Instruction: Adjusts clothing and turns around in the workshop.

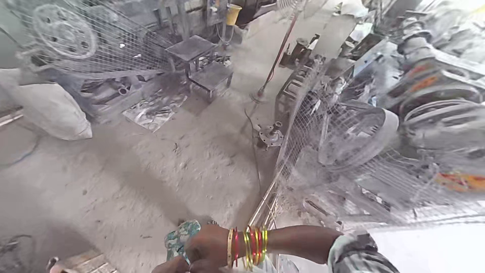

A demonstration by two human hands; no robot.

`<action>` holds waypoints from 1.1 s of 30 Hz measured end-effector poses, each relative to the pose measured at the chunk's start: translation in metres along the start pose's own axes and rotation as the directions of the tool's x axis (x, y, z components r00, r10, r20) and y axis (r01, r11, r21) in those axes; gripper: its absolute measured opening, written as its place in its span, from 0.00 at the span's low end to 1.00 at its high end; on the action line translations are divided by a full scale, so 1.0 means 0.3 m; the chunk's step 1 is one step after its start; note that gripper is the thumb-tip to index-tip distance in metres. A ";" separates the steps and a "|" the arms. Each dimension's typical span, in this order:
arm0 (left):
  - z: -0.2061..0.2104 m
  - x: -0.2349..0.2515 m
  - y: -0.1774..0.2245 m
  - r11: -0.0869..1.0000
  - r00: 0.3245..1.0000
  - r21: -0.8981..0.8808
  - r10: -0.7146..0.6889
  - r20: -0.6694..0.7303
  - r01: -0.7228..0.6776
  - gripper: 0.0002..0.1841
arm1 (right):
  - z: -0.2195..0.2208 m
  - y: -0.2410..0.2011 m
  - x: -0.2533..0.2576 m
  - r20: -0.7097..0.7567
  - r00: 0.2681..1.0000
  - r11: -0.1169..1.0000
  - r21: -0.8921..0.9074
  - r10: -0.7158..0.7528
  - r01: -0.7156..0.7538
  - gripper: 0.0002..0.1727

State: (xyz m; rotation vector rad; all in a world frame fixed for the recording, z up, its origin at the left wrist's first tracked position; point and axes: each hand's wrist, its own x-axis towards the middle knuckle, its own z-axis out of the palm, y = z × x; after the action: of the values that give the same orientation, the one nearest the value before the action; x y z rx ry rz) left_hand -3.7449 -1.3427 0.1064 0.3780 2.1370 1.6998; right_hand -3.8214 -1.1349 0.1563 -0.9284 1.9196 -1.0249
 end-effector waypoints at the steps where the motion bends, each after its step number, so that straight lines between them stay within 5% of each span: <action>1: -0.010 0.030 0.001 0.999 1.000 -0.043 0.013 0.017 -0.013 0.07 | -0.017 0.006 0.003 -0.019 1.000 1.000 0.020 -0.002 0.003 0.08; 7: -0.108 0.220 -0.063 0.944 0.983 -0.317 0.138 0.121 -0.094 0.08 | -0.105 0.048 0.078 -0.142 0.990 0.997 0.079 -0.010 0.022 0.08; 13: -0.414 0.437 -0.110 0.929 0.920 -0.314 0.285 0.269 -0.196 0.11 | -0.255 0.128 0.322 -0.264 0.950 0.954 0.200 -0.169 0.225 0.08; 16: -0.592 0.538 -0.120 0.932 0.876 -0.285 0.319 0.361 -0.223 0.09 | -0.368 0.163 0.475 -0.137 0.989 0.901 0.420 -0.053 0.107 0.06; 23: -0.978 0.748 -0.224 0.993 0.755 -0.048 0.114 0.646 -0.108 0.08 | -0.548 0.244 0.772 0.117 0.989 0.914 0.385 0.091 -0.130 0.04; 33: -1.101 0.806 -0.371 0.947 0.863 -0.206 -0.117 0.492 0.245 0.05 | -0.636 0.398 0.856 0.069 0.963 0.800 0.542 0.260 -0.255 0.07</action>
State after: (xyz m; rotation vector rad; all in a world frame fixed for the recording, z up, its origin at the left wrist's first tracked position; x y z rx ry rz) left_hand -4.1071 -1.5501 0.0314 0.4442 1.5218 1.5573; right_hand -4.1299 -1.2410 0.0553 -0.3198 1.5611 -1.3101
